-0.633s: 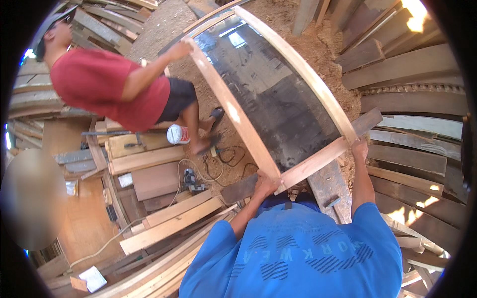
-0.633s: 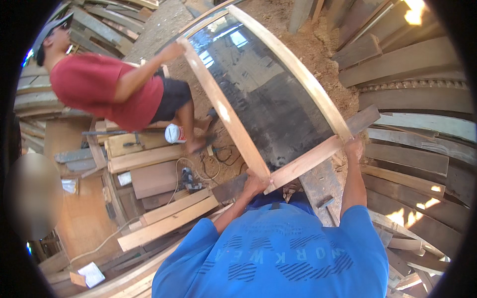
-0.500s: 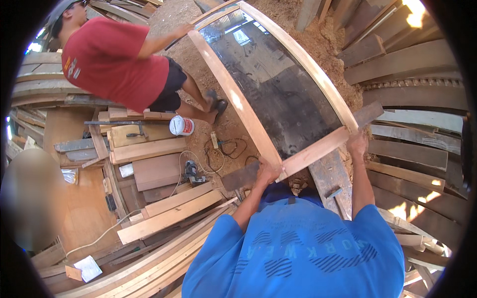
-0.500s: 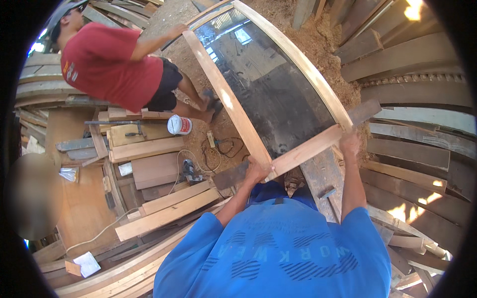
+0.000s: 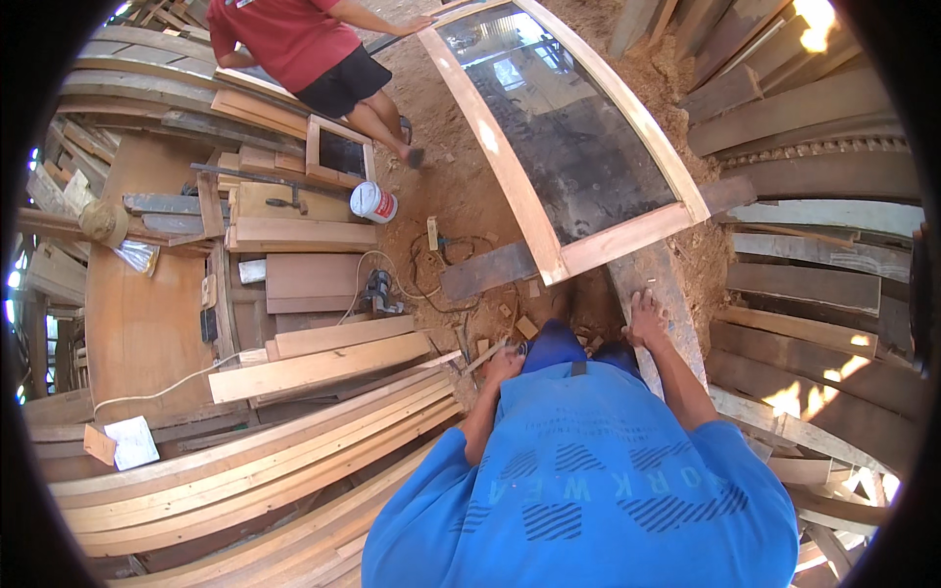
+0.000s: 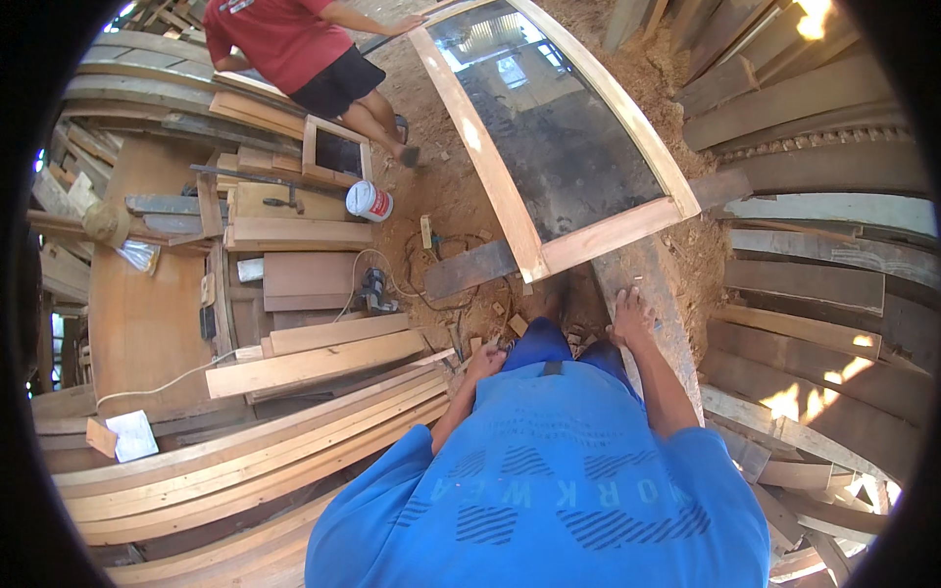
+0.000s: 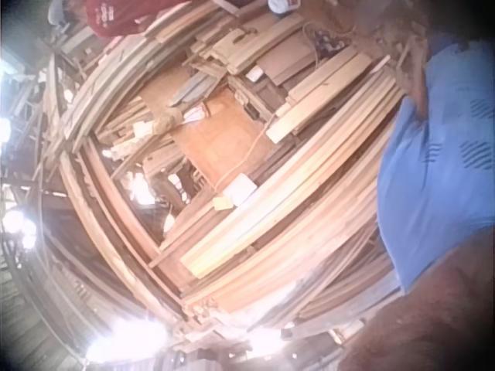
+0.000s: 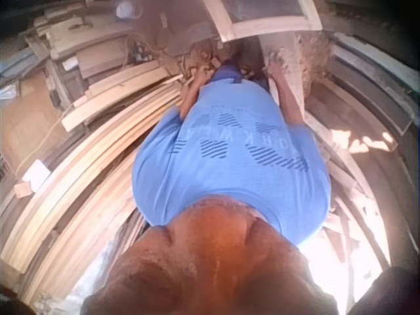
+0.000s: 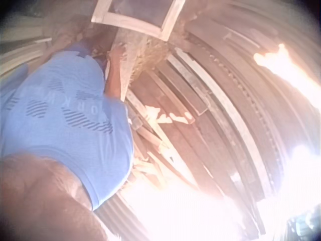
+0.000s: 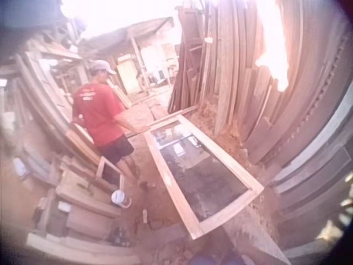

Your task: The person uses a hammer to drive nails into a wooden window frame containing a glass pane, then moves to a storage shelf to pick up a tool, and returns to hammer a small wooden strip onto a workbench.

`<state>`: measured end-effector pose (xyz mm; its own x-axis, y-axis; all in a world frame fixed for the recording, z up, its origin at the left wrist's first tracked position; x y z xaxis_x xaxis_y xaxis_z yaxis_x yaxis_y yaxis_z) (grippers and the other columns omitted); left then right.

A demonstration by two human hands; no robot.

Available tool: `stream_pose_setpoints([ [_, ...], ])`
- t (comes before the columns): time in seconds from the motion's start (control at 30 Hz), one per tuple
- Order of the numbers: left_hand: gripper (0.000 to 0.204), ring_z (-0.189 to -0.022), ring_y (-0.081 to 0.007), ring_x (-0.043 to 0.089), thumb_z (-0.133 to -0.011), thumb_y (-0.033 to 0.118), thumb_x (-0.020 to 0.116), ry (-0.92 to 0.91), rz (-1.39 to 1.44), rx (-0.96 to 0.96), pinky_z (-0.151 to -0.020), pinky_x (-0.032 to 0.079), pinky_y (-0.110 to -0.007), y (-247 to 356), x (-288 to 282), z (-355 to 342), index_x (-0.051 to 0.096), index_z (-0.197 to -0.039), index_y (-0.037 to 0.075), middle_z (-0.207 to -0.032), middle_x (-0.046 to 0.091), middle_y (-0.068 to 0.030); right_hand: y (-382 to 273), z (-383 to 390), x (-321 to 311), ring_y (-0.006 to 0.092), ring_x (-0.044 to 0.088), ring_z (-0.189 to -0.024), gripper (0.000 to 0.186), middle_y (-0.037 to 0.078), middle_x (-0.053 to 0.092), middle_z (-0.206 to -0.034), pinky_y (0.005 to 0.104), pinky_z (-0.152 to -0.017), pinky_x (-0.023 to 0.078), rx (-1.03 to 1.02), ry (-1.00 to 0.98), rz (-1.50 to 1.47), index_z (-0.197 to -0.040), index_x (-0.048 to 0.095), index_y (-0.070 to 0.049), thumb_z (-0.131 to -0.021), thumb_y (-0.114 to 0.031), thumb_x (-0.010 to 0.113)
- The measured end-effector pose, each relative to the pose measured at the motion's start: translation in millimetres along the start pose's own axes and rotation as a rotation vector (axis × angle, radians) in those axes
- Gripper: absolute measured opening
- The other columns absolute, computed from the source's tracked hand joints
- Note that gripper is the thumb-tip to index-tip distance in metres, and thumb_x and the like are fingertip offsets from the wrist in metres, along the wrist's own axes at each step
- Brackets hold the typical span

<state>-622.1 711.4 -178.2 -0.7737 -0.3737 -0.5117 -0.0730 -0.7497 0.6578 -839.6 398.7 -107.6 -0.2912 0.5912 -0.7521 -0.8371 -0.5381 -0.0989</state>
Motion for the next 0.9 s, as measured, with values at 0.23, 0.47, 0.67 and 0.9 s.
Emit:
stream_pose_setpoints([
  [0.23,0.047,-0.097,-0.0245,0.068,-0.086,0.035,0.072,-0.102,0.027,-0.256,-0.085,0.053,-0.037,-123.9,5.8,67.6,0.068,-0.116,-0.001,-0.109,0.072,-0.0170,6.3,-10.3,4.9,0.0497,0.025,-0.145,0.099,0.024,0.012,-0.164,0.0621,-0.113,0.031,-0.019,-0.005,0.021,-0.159,0.016,-0.009,-0.083,-0.041,0.073],
  [0.47,0.046,-0.096,-0.0248,0.068,-0.086,0.034,0.072,-0.060,0.097,-0.313,-0.085,0.052,-0.037,-155.8,24.6,97.9,0.068,-0.116,-0.001,-0.108,0.072,-0.0171,6.7,-7.5,15.3,0.0517,0.024,-0.145,0.099,0.023,0.010,-0.165,0.0636,-0.112,0.032,-0.031,0.030,0.003,-0.159,0.014,-0.010,-0.083,-0.039,0.072],
  [0.67,0.045,-0.096,-0.0250,0.068,-0.087,0.033,0.072,-0.033,0.099,-0.259,-0.085,0.052,-0.037,-150.7,2.2,75.3,0.067,-0.116,-0.002,-0.108,0.072,-0.0172,21.5,-6.9,8.0,0.0511,0.020,-0.147,0.098,0.019,0.009,-0.167,0.0632,-0.114,0.030,-0.026,-0.002,-0.074,-0.160,0.015,-0.013,-0.083,-0.035,0.072],
  [0.9,0.045,-0.096,-0.0253,0.068,-0.088,0.032,0.071,0.049,0.128,-0.173,-0.085,0.052,-0.037,-151.4,-41.5,19.5,0.067,-0.117,-0.002,-0.107,0.072,-0.0174,21.4,-24.8,23.9,0.0518,0.019,-0.147,0.099,0.018,0.008,-0.167,0.0624,-0.115,0.029,-0.010,0.002,-0.039,-0.160,0.014,-0.017,-0.083,-0.036,0.072],
])
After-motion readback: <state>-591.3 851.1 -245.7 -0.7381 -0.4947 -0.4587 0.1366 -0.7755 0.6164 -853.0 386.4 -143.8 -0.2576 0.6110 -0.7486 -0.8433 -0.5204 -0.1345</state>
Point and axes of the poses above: each hand's wrist, its own z-axis away from the middle knuckle, its own x-axis out of the palm, y = z × x, the point moved 2 cm from there along -z, towards the middle knuckle
